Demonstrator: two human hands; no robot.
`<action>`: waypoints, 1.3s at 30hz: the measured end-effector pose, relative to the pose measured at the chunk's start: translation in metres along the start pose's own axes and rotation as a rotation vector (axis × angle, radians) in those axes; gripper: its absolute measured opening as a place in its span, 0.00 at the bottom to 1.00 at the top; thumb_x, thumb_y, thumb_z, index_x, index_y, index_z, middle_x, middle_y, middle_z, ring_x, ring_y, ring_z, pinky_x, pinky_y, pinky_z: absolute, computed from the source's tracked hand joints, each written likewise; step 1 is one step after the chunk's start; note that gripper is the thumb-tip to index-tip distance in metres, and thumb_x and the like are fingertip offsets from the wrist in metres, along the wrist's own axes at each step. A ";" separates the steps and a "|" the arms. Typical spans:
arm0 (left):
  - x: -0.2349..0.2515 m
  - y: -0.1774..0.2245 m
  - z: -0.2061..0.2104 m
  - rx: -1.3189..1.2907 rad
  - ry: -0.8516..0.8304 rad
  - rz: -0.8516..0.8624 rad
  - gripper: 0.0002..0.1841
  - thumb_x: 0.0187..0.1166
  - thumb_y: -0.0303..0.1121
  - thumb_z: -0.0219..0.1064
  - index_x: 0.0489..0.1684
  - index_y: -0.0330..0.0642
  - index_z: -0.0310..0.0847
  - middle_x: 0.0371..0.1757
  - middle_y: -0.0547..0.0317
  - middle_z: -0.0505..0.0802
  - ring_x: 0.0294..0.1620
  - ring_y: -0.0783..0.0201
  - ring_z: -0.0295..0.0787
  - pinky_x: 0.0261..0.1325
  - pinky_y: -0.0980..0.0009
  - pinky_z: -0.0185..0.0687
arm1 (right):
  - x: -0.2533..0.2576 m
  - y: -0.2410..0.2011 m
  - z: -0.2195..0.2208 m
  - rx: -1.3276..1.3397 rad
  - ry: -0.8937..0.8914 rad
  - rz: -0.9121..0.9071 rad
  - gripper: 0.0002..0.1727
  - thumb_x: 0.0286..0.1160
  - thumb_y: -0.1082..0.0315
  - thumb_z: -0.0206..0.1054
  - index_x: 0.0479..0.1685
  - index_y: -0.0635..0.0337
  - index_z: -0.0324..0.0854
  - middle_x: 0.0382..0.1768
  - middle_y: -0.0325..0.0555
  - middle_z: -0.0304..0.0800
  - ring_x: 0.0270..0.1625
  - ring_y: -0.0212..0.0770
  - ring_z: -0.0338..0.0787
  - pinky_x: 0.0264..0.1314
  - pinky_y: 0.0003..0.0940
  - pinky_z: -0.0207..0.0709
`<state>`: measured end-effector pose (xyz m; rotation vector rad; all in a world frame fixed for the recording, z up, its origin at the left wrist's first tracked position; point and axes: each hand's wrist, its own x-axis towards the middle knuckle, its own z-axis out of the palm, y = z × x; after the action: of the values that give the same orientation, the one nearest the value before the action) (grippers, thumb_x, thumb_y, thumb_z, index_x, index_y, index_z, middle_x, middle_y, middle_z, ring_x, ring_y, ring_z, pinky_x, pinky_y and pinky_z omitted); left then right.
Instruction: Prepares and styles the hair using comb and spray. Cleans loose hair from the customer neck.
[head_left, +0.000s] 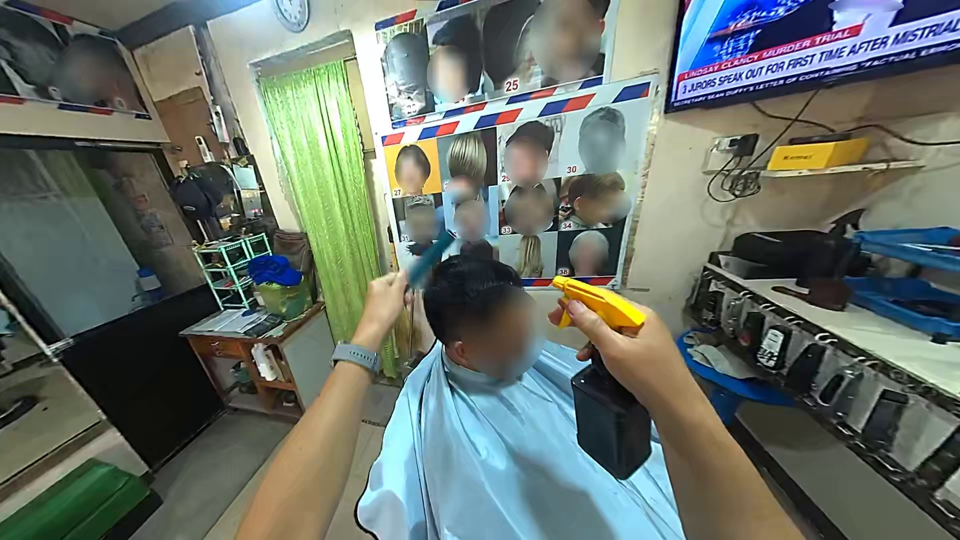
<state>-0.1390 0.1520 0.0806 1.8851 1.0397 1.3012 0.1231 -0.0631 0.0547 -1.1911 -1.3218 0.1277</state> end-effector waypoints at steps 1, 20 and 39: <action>0.005 -0.007 0.002 -0.016 -0.082 0.017 0.23 0.94 0.48 0.52 0.44 0.38 0.86 0.24 0.58 0.84 0.21 0.66 0.73 0.27 0.66 0.71 | 0.000 0.000 0.005 -0.010 0.015 -0.012 0.23 0.81 0.43 0.65 0.60 0.49 0.89 0.43 0.34 0.97 0.37 0.32 0.95 0.32 0.28 0.90; 0.020 -0.270 -0.119 -0.098 -0.471 0.787 0.19 0.94 0.49 0.50 0.59 0.55 0.86 0.41 0.70 0.94 0.48 0.71 0.89 0.60 0.65 0.83 | -0.119 -0.060 0.169 -0.233 0.427 -0.115 0.19 0.88 0.50 0.61 0.66 0.50 0.82 0.58 0.39 0.95 0.52 0.37 0.97 0.34 0.26 0.91; 0.221 -0.210 0.079 -0.147 -0.736 1.636 0.10 0.89 0.35 0.59 0.50 0.55 0.89 0.40 0.59 0.93 0.58 0.55 0.90 0.75 0.44 0.73 | -0.084 -0.052 0.334 -0.636 0.562 0.034 0.22 0.88 0.46 0.60 0.70 0.46 0.82 0.56 0.39 0.96 0.46 0.33 0.96 0.36 0.23 0.90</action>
<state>-0.0733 0.4437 -0.0168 2.6842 -1.2251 1.0029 -0.1932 0.0539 -0.0323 -1.6253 -0.8527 -0.6069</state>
